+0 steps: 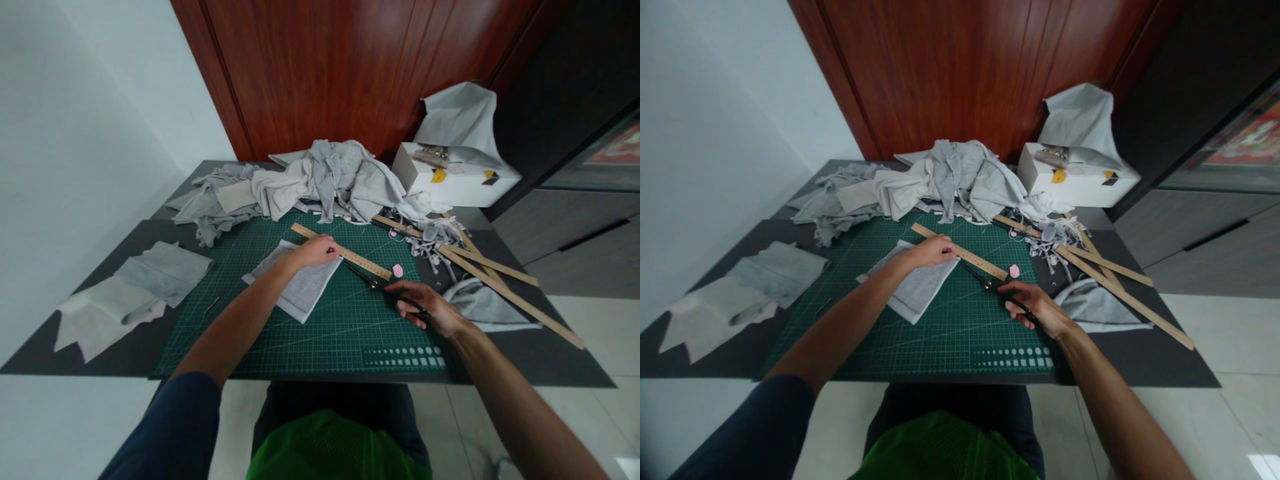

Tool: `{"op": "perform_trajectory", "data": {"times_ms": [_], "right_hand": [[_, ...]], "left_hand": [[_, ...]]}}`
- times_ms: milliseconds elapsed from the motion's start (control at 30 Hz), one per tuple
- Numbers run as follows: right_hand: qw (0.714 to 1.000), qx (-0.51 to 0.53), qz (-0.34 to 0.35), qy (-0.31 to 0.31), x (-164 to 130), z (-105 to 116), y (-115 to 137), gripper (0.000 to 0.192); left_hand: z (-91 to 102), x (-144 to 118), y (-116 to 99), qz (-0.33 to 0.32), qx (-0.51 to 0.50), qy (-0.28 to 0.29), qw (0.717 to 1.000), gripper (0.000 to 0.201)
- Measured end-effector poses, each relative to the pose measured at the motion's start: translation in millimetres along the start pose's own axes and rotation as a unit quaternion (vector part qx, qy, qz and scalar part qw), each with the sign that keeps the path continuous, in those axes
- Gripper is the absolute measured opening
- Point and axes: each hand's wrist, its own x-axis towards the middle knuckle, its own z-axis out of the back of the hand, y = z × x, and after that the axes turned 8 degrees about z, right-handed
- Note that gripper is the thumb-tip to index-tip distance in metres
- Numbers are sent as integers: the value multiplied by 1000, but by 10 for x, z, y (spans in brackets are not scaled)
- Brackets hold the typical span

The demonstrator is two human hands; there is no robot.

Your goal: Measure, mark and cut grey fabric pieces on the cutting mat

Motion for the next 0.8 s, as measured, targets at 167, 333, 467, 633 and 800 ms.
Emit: {"op": "perform_trajectory", "data": {"times_ms": [167,333,467,633,800], "right_hand": [[1000,14,-4,-4,90,35,-15,64],[1000,18,-3,3,151,59,-15,64],[1000,16,-4,3,169,64,0,59],[1000,7,-11,9,173,59,3,56],[1000,18,-19,-1,138,42,13,64]], "left_hand": [[-22,-32,72,-37,0,-12,999,18],[-46,-108,175,-64,-36,-7,997,25],[-71,-135,181,-52,-62,-32,996,18],[-67,-116,156,-5,-115,-21,993,16],[-7,-109,131,26,-130,6,991,20]]}}
